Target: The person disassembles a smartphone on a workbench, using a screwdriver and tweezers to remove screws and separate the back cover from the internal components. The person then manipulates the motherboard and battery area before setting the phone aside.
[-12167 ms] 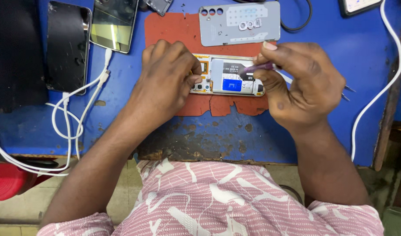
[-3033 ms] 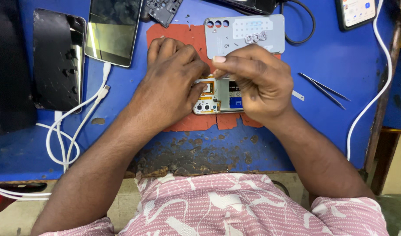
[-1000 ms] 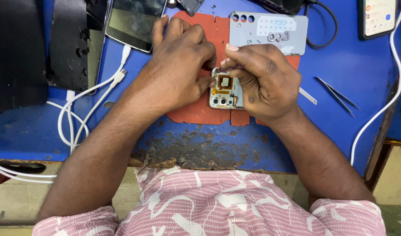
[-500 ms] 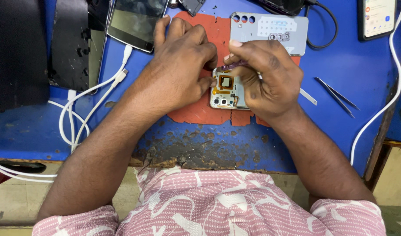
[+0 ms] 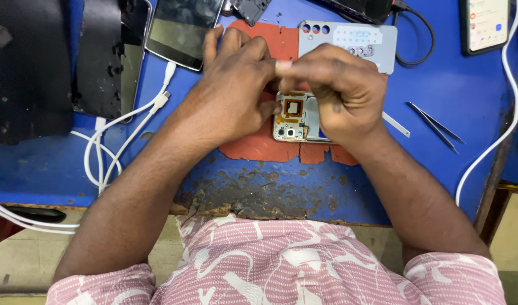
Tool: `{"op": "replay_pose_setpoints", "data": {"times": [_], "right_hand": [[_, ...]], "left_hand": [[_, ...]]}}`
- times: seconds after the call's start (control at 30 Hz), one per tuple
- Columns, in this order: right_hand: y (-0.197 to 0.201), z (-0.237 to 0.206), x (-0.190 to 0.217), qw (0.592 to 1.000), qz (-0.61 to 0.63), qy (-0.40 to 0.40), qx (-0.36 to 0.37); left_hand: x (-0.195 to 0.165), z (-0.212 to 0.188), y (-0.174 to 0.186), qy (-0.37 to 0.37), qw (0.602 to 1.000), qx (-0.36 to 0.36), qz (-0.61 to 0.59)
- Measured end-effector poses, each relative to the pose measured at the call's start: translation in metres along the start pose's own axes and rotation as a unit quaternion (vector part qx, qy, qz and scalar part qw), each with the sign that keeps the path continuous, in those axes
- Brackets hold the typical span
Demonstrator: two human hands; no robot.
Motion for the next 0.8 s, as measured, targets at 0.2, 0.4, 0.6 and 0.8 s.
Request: {"op": "replay_pose_setpoints", "data": {"times": [0.2, 0.4, 0.6, 0.8], "right_hand": [[-0.003, 0.000, 0.004, 1.000, 0.014, 0.017, -0.019], [-0.002, -0.010, -0.007, 0.999, 0.011, 0.019, -0.030], [-0.002, -0.011, -0.011, 0.999, 0.020, 0.019, -0.029], [-0.003, -0.007, -0.004, 0.997, -0.017, 0.039, -0.070]], "left_hand": [[0.000, 0.002, 0.001, -0.001, 1.000, 0.008, 0.022], [0.000, 0.002, 0.000, 0.011, 1.000, 0.021, 0.006], [-0.002, 0.002, 0.001, 0.012, 1.000, 0.017, 0.005], [-0.001, 0.002, 0.000, 0.013, 1.000, 0.021, 0.015]]}}
Point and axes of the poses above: each hand's wrist, its own z-axis towards the middle knuckle, its own y-axis out of the back of the hand, x = y × z, the point moved 6 cm from there along z, towards the middle knuckle, and after that the axes turned 9 degrees about -y, right-handed, at the moved point
